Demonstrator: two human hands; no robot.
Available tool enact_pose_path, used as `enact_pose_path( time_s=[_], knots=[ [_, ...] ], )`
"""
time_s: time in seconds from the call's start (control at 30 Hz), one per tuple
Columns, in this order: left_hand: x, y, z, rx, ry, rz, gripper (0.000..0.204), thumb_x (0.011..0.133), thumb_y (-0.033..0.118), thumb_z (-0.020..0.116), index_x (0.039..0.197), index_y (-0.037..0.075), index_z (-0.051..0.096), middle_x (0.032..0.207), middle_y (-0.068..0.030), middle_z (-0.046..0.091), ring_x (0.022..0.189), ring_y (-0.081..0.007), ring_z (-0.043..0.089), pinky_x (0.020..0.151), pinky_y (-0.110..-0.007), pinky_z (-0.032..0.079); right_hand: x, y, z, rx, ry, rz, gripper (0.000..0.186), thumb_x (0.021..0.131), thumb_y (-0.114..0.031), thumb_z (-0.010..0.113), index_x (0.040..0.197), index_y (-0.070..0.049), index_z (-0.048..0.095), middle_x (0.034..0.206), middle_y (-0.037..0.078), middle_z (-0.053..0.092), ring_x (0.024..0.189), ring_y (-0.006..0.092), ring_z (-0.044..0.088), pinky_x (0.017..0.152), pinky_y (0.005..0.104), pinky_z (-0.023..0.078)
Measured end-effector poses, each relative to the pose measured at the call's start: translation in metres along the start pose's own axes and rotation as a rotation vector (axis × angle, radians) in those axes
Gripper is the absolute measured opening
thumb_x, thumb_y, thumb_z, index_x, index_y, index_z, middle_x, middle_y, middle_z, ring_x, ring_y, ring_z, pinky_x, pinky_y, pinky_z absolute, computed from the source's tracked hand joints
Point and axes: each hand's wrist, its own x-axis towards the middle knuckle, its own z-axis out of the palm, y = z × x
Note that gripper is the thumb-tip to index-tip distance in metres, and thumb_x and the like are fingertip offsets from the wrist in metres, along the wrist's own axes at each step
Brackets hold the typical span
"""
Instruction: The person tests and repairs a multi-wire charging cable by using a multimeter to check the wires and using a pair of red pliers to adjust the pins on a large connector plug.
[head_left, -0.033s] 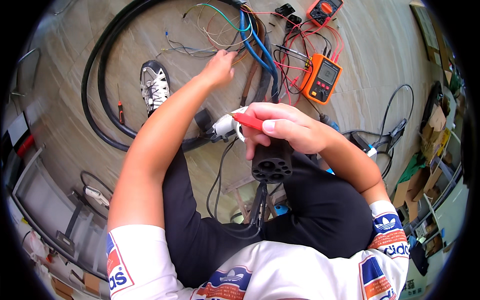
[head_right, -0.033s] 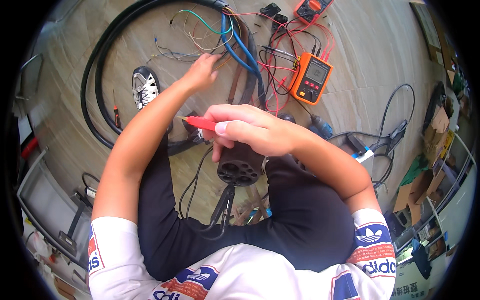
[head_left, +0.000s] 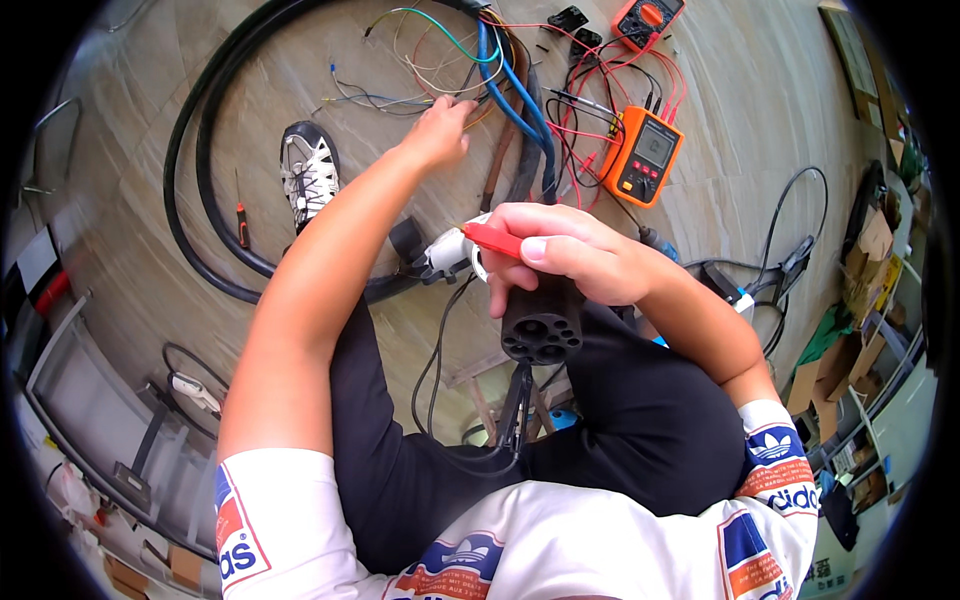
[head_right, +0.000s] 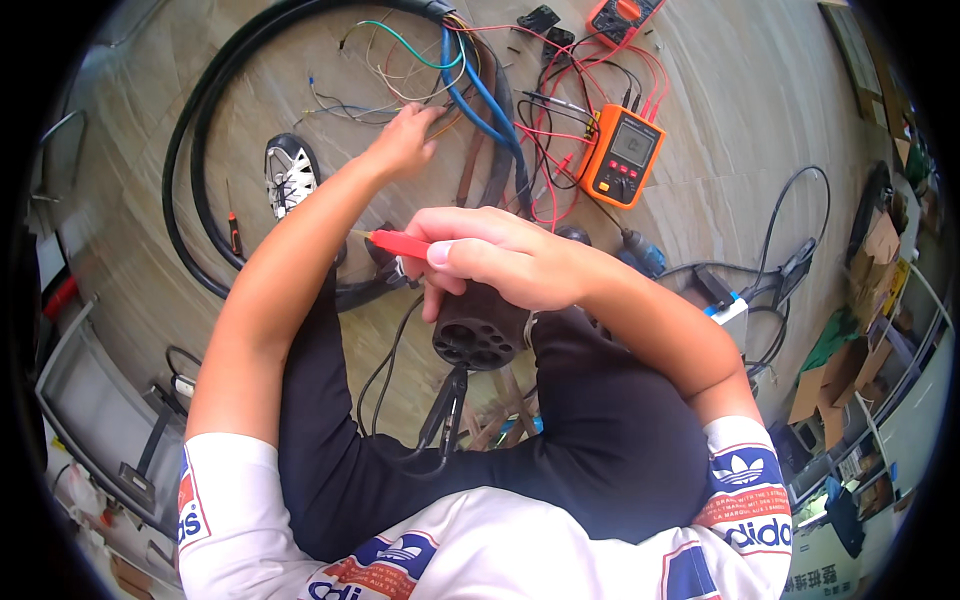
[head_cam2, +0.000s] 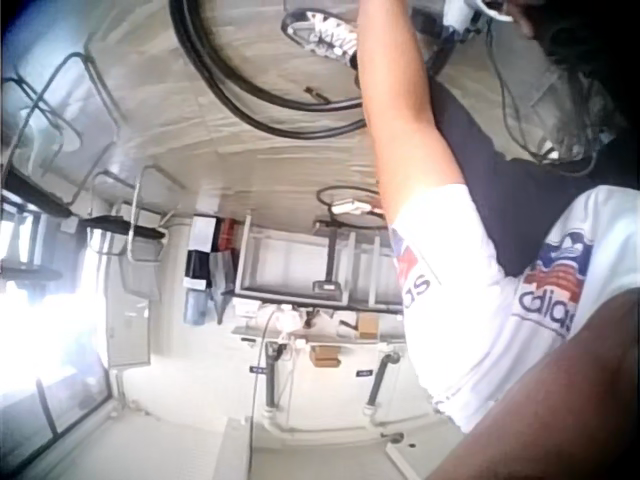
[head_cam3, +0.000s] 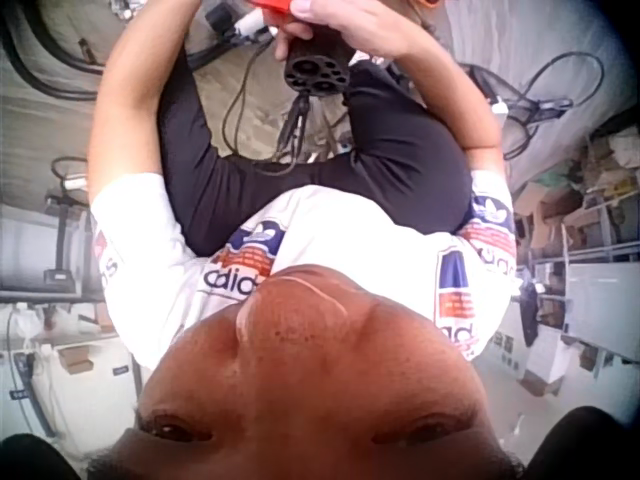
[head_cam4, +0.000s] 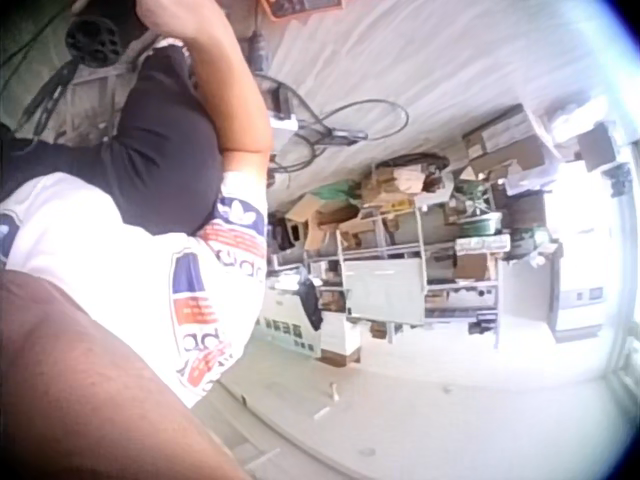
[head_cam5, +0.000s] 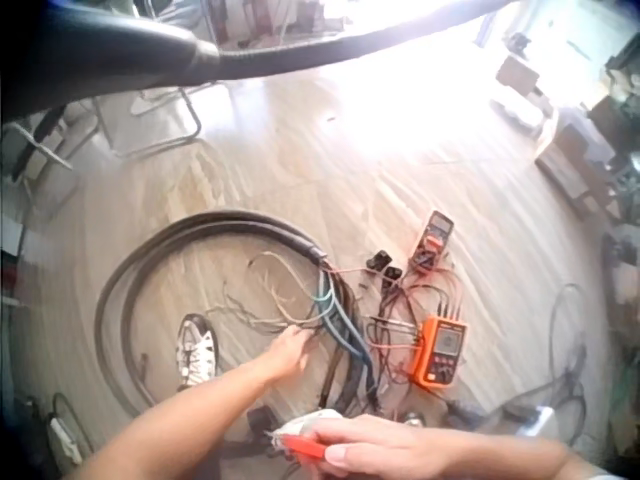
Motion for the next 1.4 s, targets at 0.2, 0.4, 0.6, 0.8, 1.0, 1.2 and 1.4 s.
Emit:
enact_pose_path(
  time_s=[0.2,0.4,0.6,0.8,1.0,1.2,1.4],
  knots=[
    [0.009,0.018,-0.001,0.251,-0.133,-0.013,0.063,0.079,0.009,0.07,0.139,0.005,0.052,0.144,-0.0201,0.046,0.128,-0.0377,0.05,0.111,-0.043,0.04,-0.003,0.002,0.004,0.024,0.022,-0.012,0.03,0.1,-0.026,0.042,0.107,0.001,0.055,0.077,0.002,0.051,0.084,0.0181,0.068,0.078,0.0312,0.047],
    [0.004,0.009,-0.006,0.222,0.033,0.043,0.052,0.081,0.015,0.07,0.129,0.001,0.06,0.132,-0.0188,0.06,0.123,-0.0328,0.057,0.107,-0.041,0.044,-0.004,-0.005,0.008,-0.048,0.018,-0.03,0.029,0.102,-0.026,0.041,0.107,-0.001,0.054,0.084,0.006,0.057,0.081,0.0168,0.068,0.078,0.0326,0.047],
    [0.024,0.03,-0.023,-0.306,0.103,-0.185,0.039,0.081,0.022,0.073,0.112,0.0,0.067,0.107,-0.0145,0.072,0.093,-0.025,0.071,0.088,-0.035,0.054,-0.006,-0.002,0.002,-0.099,-0.012,-0.081,0.029,0.102,-0.026,0.041,0.107,-0.001,0.053,0.087,0.009,0.061,0.081,0.0183,0.068,0.077,0.0347,0.05],
    [0.031,0.032,-0.042,-0.919,0.155,-0.383,0.047,0.089,0.024,0.074,0.129,0.008,0.055,0.106,-0.0073,0.066,0.087,-0.016,0.066,0.072,-0.029,0.055,-0.005,0.001,0.0,-0.145,-0.029,-0.062,0.03,0.101,-0.027,0.042,0.108,0.0,0.054,0.084,0.011,0.065,0.082,0.0201,0.069,0.077,0.0362,0.051],
    [0.035,0.03,-0.061,-1.352,0.22,-0.396,0.023,0.093,0.022,0.071,0.112,0.01,0.064,0.088,-0.0011,0.065,0.072,-0.0103,0.062,0.064,-0.027,0.055,-0.005,-0.003,0.001,-0.146,-0.027,-0.038,0.03,0.1,-0.027,0.043,0.109,0.0,0.054,0.085,0.011,0.065,0.083,0.0194,0.068,0.078,0.0366,0.051],
    [0.028,0.025,-0.067,-1.354,0.277,-0.413,0.013,0.094,0.018,0.069,0.1,0.008,0.064,0.087,-0.0022,0.066,0.072,-0.012,0.064,0.067,-0.029,0.056,-0.004,-0.004,0.001,-0.134,-0.027,-0.034,0.03,0.099,-0.026,0.044,0.11,0.0,0.055,0.085,0.011,0.066,0.083,0.0193,0.068,0.078,0.0357,0.05],
    [0.006,0.01,-0.076,-1.352,0.305,-0.528,0.014,0.093,0.016,0.066,0.101,0.006,0.062,0.089,-0.0052,0.066,0.08,-0.0166,0.065,0.074,-0.034,0.057,-0.004,-0.006,0.001,-0.136,-0.016,-0.033,0.03,0.1,-0.026,0.044,0.109,0.0,0.055,0.086,0.009,0.063,0.082,0.0183,0.069,0.076,0.0344,0.049]
  ],
)
